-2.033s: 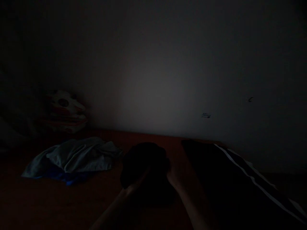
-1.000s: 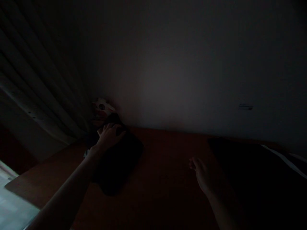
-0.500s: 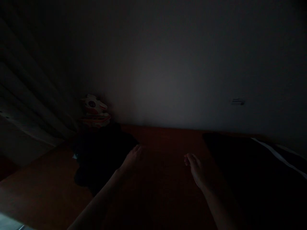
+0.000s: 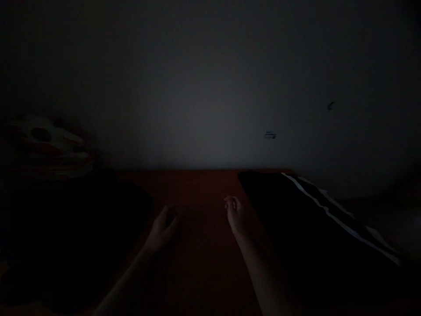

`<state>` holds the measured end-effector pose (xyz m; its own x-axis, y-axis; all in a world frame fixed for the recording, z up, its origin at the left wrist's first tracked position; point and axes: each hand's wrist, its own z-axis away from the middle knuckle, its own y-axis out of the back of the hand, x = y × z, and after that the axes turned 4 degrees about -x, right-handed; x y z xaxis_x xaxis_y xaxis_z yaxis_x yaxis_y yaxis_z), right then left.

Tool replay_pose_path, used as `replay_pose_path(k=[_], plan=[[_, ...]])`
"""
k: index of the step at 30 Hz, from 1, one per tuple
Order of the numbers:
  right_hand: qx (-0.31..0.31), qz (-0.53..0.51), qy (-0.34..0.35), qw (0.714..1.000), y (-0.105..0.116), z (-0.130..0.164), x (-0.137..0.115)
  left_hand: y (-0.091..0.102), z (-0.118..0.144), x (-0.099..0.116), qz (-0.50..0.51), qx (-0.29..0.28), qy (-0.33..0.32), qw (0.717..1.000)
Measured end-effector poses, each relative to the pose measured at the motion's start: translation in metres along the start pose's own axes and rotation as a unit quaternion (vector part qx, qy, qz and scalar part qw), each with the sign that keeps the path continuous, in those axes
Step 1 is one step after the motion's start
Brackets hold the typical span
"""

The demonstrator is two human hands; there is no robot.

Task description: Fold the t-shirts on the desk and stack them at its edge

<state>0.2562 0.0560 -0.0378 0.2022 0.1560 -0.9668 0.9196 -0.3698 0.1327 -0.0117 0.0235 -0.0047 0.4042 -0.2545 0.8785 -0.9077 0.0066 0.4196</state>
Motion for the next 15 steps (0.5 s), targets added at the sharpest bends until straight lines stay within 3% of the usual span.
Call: replay_pose_path(k=[3, 5, 8, 12, 15], plan=[[-0.023, 0.047, 0.0, 0.999, 0.006, 0.002, -0.001, -0.001, 0.0, 0.005, 0.023, 0.015, 0.018, 0.999], [-0.05, 0.083, 0.001, 0.995, 0.024, -0.004, -0.007, -0.001, 0.0, 0.007, 0.034, 0.02, 0.035, 0.999], [-0.026, 0.151, 0.004, 0.988, 0.082, -0.024, -0.021, 0.0, 0.0, 0.006, 0.047, 0.023, 0.056, 0.997], [0.109, 0.273, -0.012, 0.956, 0.181, -0.041, -0.033, 0.0, -0.002, 0.004, 0.048, 0.019, 0.066, 0.996], [0.173, 0.335, -0.061, 0.924, 0.225, -0.03, -0.025, -0.001, -0.003, 0.003, 0.052, 0.014, 0.051, 0.997]])
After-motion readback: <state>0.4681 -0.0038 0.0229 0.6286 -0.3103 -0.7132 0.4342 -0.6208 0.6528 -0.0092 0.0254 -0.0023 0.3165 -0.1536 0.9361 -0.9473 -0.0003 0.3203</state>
